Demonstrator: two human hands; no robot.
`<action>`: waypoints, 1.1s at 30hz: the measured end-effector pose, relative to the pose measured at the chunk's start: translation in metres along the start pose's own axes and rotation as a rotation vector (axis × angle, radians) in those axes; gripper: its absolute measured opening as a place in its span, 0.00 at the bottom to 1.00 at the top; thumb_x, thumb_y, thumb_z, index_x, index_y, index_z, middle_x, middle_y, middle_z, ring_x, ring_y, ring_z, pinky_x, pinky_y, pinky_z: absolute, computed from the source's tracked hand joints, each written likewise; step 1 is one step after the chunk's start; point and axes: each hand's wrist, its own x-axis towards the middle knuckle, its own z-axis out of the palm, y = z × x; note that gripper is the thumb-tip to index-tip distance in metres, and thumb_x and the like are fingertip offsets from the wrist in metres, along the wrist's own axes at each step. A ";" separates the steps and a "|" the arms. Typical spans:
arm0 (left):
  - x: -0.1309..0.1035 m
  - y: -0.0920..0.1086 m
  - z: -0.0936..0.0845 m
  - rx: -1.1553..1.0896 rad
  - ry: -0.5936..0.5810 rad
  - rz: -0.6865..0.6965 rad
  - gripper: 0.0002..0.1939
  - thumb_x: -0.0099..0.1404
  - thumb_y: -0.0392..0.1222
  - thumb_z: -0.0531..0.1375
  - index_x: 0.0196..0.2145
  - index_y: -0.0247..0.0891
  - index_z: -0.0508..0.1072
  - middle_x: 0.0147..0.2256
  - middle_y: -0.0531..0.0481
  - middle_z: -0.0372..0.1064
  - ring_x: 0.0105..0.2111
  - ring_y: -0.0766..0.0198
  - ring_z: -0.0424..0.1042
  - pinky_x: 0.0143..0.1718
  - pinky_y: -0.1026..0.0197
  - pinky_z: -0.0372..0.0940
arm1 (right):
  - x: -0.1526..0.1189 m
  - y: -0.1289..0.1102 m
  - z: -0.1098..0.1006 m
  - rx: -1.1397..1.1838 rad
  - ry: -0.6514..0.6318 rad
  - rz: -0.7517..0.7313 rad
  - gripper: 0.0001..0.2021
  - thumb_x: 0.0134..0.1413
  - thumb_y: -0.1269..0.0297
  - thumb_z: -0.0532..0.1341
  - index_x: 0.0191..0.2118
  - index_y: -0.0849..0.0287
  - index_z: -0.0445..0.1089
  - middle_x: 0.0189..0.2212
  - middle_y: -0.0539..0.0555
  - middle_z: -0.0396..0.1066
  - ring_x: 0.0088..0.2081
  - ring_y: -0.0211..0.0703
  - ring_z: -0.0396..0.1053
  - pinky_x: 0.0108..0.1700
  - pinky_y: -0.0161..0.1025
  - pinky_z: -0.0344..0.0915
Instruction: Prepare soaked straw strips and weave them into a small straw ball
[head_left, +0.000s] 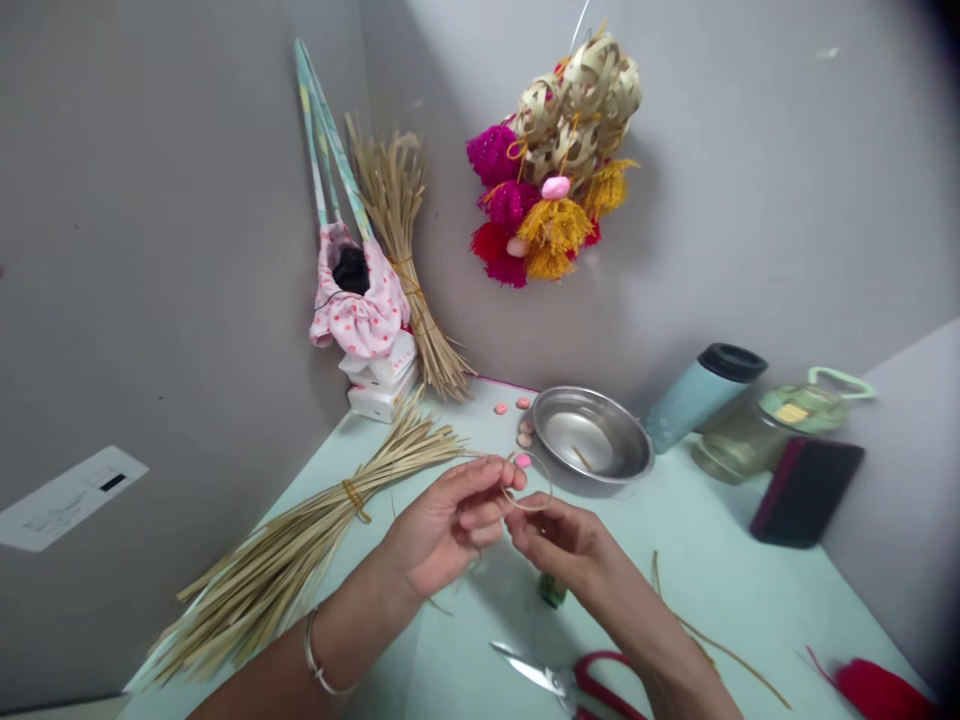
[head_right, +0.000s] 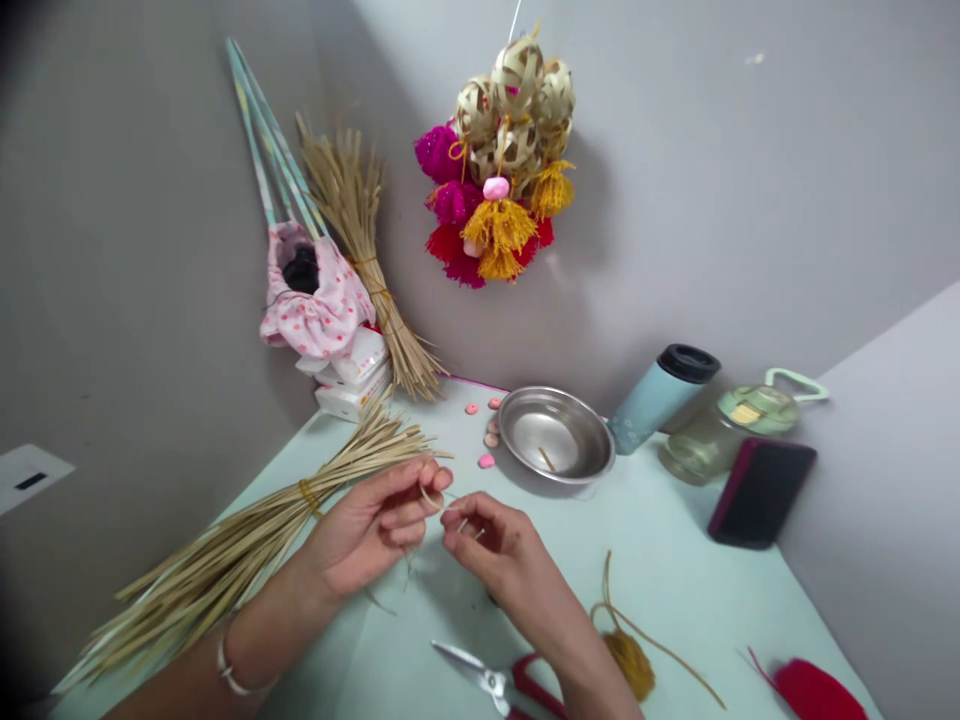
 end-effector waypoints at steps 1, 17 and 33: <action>0.001 -0.002 0.000 -0.002 -0.003 -0.012 0.07 0.59 0.36 0.67 0.30 0.28 0.75 0.31 0.51 0.66 0.17 0.83 0.43 0.15 0.77 0.47 | 0.001 -0.001 0.002 0.010 -0.010 -0.012 0.12 0.55 0.55 0.64 0.39 0.58 0.73 0.25 0.47 0.64 0.26 0.34 0.54 0.28 0.34 0.51; 0.021 -0.005 -0.038 0.861 0.069 0.199 0.09 0.65 0.45 0.63 0.34 0.35 0.74 0.35 0.51 0.72 0.24 0.75 0.57 0.27 0.68 0.53 | -0.015 -0.014 -0.017 0.027 0.138 0.041 0.11 0.57 0.55 0.63 0.30 0.56 0.69 0.20 0.44 0.56 0.23 0.33 0.51 0.25 0.33 0.50; 0.014 -0.018 -0.021 0.176 -0.063 -0.051 0.13 0.60 0.41 0.68 0.30 0.32 0.69 0.26 0.55 0.59 0.20 0.78 0.50 0.20 0.73 0.45 | -0.005 0.003 -0.027 0.239 0.276 -0.143 0.04 0.55 0.64 0.62 0.37 0.52 0.71 0.22 0.43 0.55 0.21 0.32 0.49 0.24 0.32 0.47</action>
